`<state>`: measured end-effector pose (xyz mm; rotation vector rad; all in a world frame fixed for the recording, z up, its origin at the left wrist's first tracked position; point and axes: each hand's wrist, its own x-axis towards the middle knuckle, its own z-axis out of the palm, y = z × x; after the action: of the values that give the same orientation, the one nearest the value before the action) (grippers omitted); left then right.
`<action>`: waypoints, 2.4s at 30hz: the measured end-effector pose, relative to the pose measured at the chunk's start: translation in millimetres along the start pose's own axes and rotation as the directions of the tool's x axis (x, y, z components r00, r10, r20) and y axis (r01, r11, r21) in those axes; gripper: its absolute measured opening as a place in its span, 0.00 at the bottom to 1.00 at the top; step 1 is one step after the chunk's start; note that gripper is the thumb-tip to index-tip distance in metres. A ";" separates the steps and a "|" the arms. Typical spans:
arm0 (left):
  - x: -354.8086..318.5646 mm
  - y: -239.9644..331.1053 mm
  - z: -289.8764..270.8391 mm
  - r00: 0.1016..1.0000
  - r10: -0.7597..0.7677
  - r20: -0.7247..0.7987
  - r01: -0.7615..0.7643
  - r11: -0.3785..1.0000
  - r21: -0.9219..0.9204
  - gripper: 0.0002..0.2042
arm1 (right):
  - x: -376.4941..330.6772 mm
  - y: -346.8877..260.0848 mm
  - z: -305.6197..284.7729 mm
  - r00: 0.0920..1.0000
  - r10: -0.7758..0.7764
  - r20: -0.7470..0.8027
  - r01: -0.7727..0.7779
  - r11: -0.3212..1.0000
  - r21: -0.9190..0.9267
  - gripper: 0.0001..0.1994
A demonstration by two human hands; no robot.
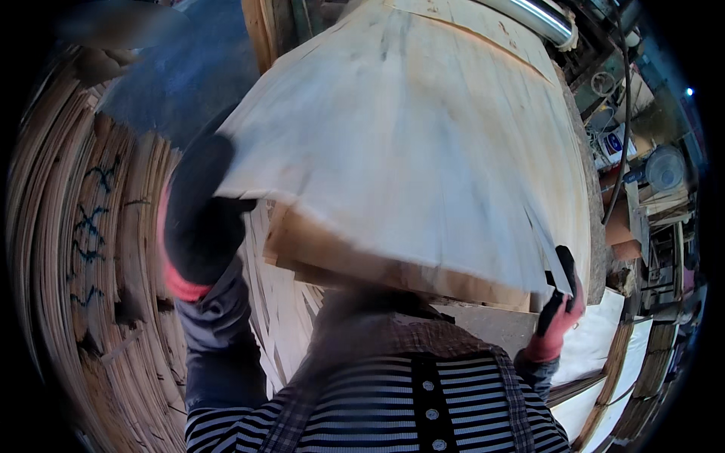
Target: The person repeatedly picks up large thin wood sheets from a nearby stack and feeds them one by one into a roller machine. They use a long metal bar to push the sheets through the rollers and then stack the processed sheets on the output side.
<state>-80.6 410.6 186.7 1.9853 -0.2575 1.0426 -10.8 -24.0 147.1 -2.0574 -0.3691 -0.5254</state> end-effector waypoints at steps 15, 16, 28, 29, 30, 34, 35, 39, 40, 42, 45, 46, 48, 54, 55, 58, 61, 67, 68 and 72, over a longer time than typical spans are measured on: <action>-145.5 -68.7 43.3 0.545 -0.833 0.092 0.674 0.501 0.543 0.34 | 53.5 49.1 44.0 0.894 -0.126 0.431 0.326 0.843 -0.429 0.25; -141.2 -66.3 41.8 0.514 -0.852 0.101 0.677 0.475 0.562 0.34 | 58.3 52.9 46.9 0.887 -0.134 0.442 0.335 0.845 -0.415 0.25; -97.0 -38.6 47.1 0.584 -0.810 0.049 0.688 0.526 0.499 0.20 | 92.5 88.8 69.9 0.870 -0.122 0.477 0.344 0.844 -0.411 0.27; -99.7 -37.5 48.2 0.599 -0.800 0.029 0.729 0.561 0.392 0.20 | 100.8 98.0 75.6 0.878 -0.142 0.458 0.348 0.846 -0.405 0.26; -104.0 -36.4 47.9 0.613 -0.790 0.006 0.758 0.590 0.279 0.21 | 110.3 108.7 82.3 0.884 -0.163 0.439 0.354 0.847 -0.397 0.26; -65.7 -5.8 62.0 0.586 -0.804 0.098 0.768 0.590 0.249 0.24 | 157.2 155.8 122.0 0.900 -0.090 0.426 0.307 0.826 -0.474 0.26; -56.0 4.6 63.8 0.486 -0.858 0.164 0.860 0.504 0.086 0.26 | 168.1 161.7 126.3 0.898 -0.087 0.432 0.330 0.782 -0.529 0.26; -65.5 11.5 67.1 0.510 -0.838 0.192 0.856 0.516 -0.023 0.27 | 163.4 156.7 150.2 0.965 -0.036 0.258 0.205 0.715 -0.668 0.30; -69.8 15.1 66.3 0.543 -0.820 0.181 0.832 0.555 0.016 0.26 | 155.5 143.9 149.3 0.947 -0.053 0.318 0.241 0.771 -0.589 0.30; -98.8 -11.5 57.6 0.696 -0.695 0.181 0.678 0.719 0.155 0.24 | 124.2 107.3 132.3 0.893 -0.097 0.439 0.297 0.861 -0.413 0.32; -102.8 -11.1 59.9 0.636 -0.771 0.035 0.725 0.612 0.317 0.24 | 56.6 81.0 95.9 0.762 -0.030 0.647 0.308 0.896 -0.321 0.36; -104.7 -8.6 55.9 0.650 -0.760 -0.027 0.704 0.588 0.399 0.24 | 32.4 78.4 84.2 0.716 -0.006 0.698 0.281 0.918 -0.280 0.39; -100.1 -1.0 51.8 0.731 -0.669 -0.135 0.629 0.583 0.514 0.24 | -17.3 84.6 59.7 0.624 0.055 0.779 0.336 0.882 -0.331 0.42; 12.3 30.2 65.7 0.822 -0.558 -0.115 0.525 0.820 -0.227 0.22 | -45.8 63.9 18.8 0.844 -0.039 0.535 0.238 0.921 -0.309 0.42; 22.0 36.6 61.5 0.821 -0.559 -0.115 0.523 0.818 -0.240 0.22 | -34.2 45.1 16.9 0.882 0.046 0.469 0.161 0.906 -0.391 0.33; 27.9 42.8 41.5 0.932 -0.342 -0.118 0.320 0.932 -0.169 0.22 | -19.3 35.9 -3.1 0.961 0.027 0.275 0.117 0.862 -0.493 0.25; 11.1 14.5 20.1 0.937 -0.343 0.067 0.265 0.572 -0.776 0.24 | 5.8 13.4 -22.0 0.964 -0.197 0.180 0.263 0.815 -0.517 0.21; -129.7 -73.4 11.8 0.394 -0.916 -0.081 0.873 0.345 0.344 0.25 | 57.0 -22.0 -15.9 0.857 -0.381 0.348 0.516 0.652 -0.556 0.23; -135.5 -78.8 18.7 0.471 -0.882 0.010 0.849 0.456 0.267 0.23 | 69.0 -20.6 -10.2 0.852 -0.408 0.329 0.523 0.640 -0.562 0.21; -82.2 -38.4 53.6 0.579 -0.810 -0.095 0.803 0.586 -0.109 0.19 | 104.2 -11.6 17.5 0.826 -0.376 0.421 0.562 0.604 -0.564 0.21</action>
<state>-81.6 377.1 86.8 1.6549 0.6655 0.5270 77.6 2.2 200.0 -2.7610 -1.0443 -0.7950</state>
